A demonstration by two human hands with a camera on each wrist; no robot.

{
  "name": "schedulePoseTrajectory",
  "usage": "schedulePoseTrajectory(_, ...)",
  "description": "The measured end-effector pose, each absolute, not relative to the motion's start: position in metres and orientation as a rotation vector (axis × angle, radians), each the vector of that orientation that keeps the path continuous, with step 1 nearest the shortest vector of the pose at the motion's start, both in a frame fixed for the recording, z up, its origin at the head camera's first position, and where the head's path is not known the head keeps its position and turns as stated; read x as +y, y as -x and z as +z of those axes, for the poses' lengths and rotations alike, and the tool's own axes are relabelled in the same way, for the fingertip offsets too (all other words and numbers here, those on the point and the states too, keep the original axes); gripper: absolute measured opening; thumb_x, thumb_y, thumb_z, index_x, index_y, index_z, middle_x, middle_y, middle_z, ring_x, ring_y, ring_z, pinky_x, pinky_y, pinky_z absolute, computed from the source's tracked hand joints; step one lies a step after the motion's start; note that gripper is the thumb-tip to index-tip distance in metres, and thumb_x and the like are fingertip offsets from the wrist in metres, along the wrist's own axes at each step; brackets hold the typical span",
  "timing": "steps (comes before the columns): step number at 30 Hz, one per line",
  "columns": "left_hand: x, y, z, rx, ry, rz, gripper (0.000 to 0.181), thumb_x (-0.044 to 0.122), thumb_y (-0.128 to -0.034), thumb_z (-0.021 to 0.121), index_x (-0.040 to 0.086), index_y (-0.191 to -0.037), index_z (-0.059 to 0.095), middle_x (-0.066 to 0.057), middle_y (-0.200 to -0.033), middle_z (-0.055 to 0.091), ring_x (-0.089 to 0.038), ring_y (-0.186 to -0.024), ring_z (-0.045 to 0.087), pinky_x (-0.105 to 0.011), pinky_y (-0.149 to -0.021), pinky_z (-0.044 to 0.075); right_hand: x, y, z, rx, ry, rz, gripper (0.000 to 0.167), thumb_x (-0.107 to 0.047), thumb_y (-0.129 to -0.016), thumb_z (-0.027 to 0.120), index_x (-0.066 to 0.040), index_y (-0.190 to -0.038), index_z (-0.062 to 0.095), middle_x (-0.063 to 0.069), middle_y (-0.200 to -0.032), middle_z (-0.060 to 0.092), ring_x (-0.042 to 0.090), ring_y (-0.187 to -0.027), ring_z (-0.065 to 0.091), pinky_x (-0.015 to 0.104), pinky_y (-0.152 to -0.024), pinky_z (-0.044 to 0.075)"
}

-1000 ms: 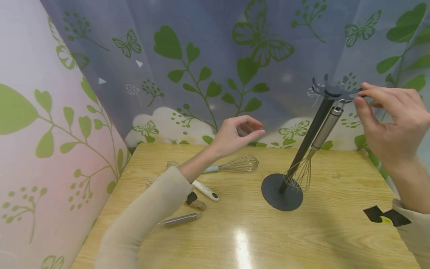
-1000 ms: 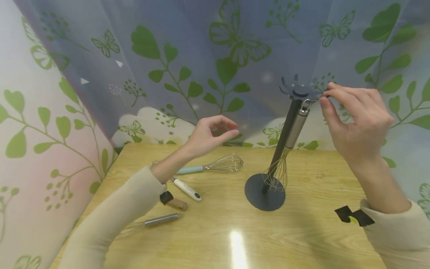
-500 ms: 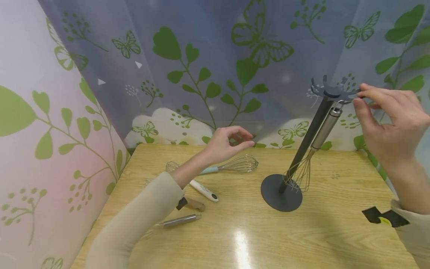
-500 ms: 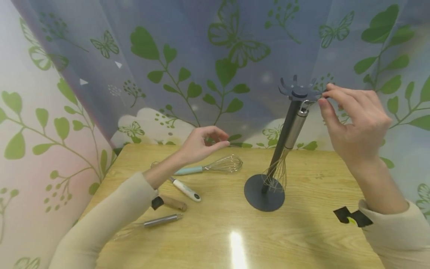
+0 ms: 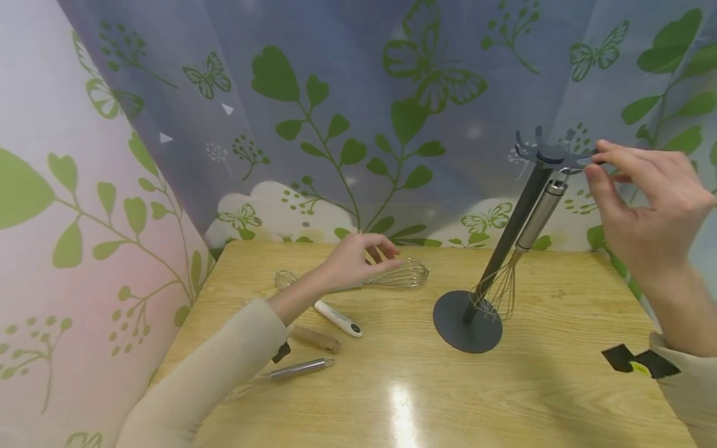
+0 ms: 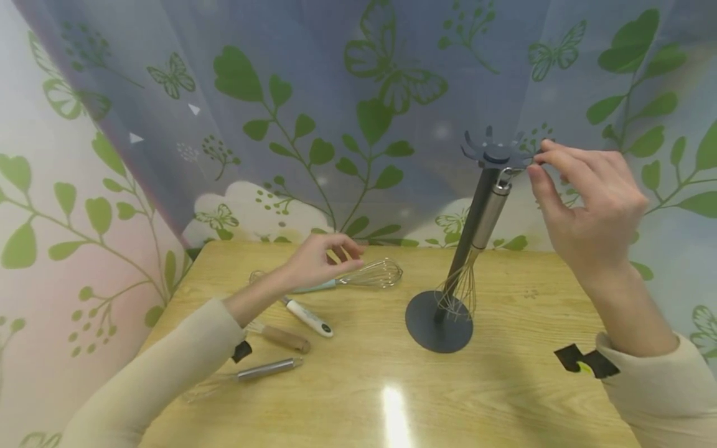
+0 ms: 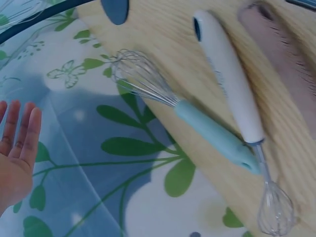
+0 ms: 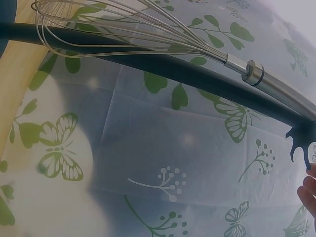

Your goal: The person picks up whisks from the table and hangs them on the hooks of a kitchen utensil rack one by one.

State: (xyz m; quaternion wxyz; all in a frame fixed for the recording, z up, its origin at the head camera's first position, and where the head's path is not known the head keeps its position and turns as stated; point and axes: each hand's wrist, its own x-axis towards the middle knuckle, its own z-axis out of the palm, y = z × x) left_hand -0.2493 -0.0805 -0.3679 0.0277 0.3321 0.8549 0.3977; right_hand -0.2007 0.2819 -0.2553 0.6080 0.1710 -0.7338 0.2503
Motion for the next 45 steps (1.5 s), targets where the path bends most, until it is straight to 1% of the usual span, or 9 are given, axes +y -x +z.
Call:
schedulePoseTrajectory(6, -0.091, 0.251, -0.379, 2.657, -1.038, 1.137, 0.028, 0.03, -0.0991, 0.076, 0.01, -0.118, 0.076, -0.005, -0.106, 0.078, -0.017, -0.086, 0.074, -0.018, -0.073, 0.062, 0.282, 0.201, -0.256, -1.693, -0.396, 0.572, 0.038, -0.035, -0.102, 0.071, 0.001, -0.111, 0.081, 0.029, -0.102, 0.078, 0.055, -0.07, 0.059, 0.009, -0.1, 0.039)
schedulePoseTrajectory(11, -0.1, 0.254, -0.387, 2.668, -1.015, 1.028, 0.033, 0.035, -0.0982, 0.076, 0.01, -0.12, 0.076, -0.005, -0.112, 0.078, -0.019, -0.092, 0.076, -0.018, -0.074, 0.062, 0.283, 0.202, -0.256, -1.692, -0.392, 0.575, 0.04, -0.037, -0.102, 0.071, 0.001, -0.111, 0.081, 0.029, -0.102, 0.078, 0.055, -0.07, 0.058, 0.009, -0.1, 0.039)
schedulePoseTrajectory(14, -0.106, 0.254, -0.39, 2.684, -1.031, 0.96, 0.033, 0.034, -0.0971, 0.078, 0.01, -0.12, 0.076, -0.007, -0.116, 0.078, -0.02, -0.094, 0.076, -0.019, -0.075, 0.062, 0.283, 0.201, -0.256, -1.693, -0.392, 0.575, 0.04, -0.037, -0.102, 0.071, 0.001, -0.111, 0.081, 0.029, -0.102, 0.078, 0.055, -0.069, 0.058, 0.009, -0.1, 0.039)
schedulePoseTrajectory(18, -0.112, 0.254, -0.395, 2.723, -1.042, 0.866, 0.031, 0.034, -0.0954, 0.079, 0.013, -0.119, 0.076, -0.008, -0.116, 0.078, -0.019, -0.095, 0.076, -0.021, -0.077, 0.062, 0.283, 0.202, -0.256, -1.692, -0.391, 0.575, 0.04, -0.037, -0.102, 0.072, 0.001, -0.11, 0.081, 0.029, -0.101, 0.078, 0.055, -0.069, 0.058, 0.007, -0.1, 0.038)
schedulePoseTrajectory(24, -0.119, 0.254, -0.403, 2.727, -1.017, 0.811, 0.033, 0.039, -0.0959, 0.078, 0.016, -0.119, 0.076, -0.006, -0.117, 0.078, -0.018, -0.098, 0.075, -0.023, -0.08, 0.062, 0.282, 0.201, -0.256, -1.69, -0.389, 0.571, 0.042, -0.038, -0.102, 0.071, 0.002, -0.108, 0.081, 0.028, -0.102, 0.078, 0.055, -0.069, 0.058, 0.005, -0.099, 0.037)
schedulePoseTrajectory(33, -0.131, 0.258, -0.414, 2.742, -0.933, 0.706, 0.034, 0.037, -0.0927, 0.081, 0.02, -0.122, 0.075, -0.003, -0.123, 0.077, -0.023, -0.107, 0.074, -0.038, -0.089, 0.061, 0.28, 0.201, -0.254, -1.68, -0.393, 0.578, 0.042, -0.036, -0.102, 0.071, 0.005, -0.104, 0.081, 0.028, -0.102, 0.078, 0.055, -0.07, 0.058, 0.003, -0.097, 0.036)
schedulePoseTrajectory(37, -0.137, 0.259, -0.419, 2.74, -0.925, 0.608, 0.039, 0.037, -0.0913, 0.082, 0.021, -0.126, 0.074, -0.002, -0.128, 0.075, -0.025, -0.112, 0.073, -0.044, -0.091, 0.06, 0.28, 0.2, -0.254, -1.682, -0.391, 0.576, 0.043, -0.037, -0.102, 0.071, 0.005, -0.105, 0.081, 0.028, -0.102, 0.078, 0.054, -0.07, 0.058, 0.002, -0.097, 0.035)
schedulePoseTrajectory(40, -0.142, 0.258, -0.423, 2.708, -0.91, 0.58, 0.044, 0.037, -0.0908, 0.082, 0.018, -0.129, 0.073, -0.003, -0.133, 0.072, -0.027, -0.117, 0.07, -0.049, -0.096, 0.058, 0.28, 0.201, -0.254, -1.68, -0.394, 0.578, 0.043, -0.037, -0.102, 0.071, 0.005, -0.104, 0.081, 0.028, -0.102, 0.078, 0.054, -0.07, 0.058, 0.0, -0.096, 0.034)
schedulePoseTrajectory(45, -0.149, 0.258, -0.431, 2.646, -0.872, 0.597, 0.053, 0.042, -0.0891, 0.084, 0.016, -0.133, 0.071, -0.003, -0.135, 0.07, -0.03, -0.123, 0.065, -0.051, -0.1, 0.057, 0.279, 0.201, -0.255, -1.677, -0.4, 0.576, 0.044, -0.036, -0.102, 0.071, 0.007, -0.102, 0.08, 0.027, -0.102, 0.078, 0.054, -0.069, 0.058, -0.001, -0.095, 0.034)
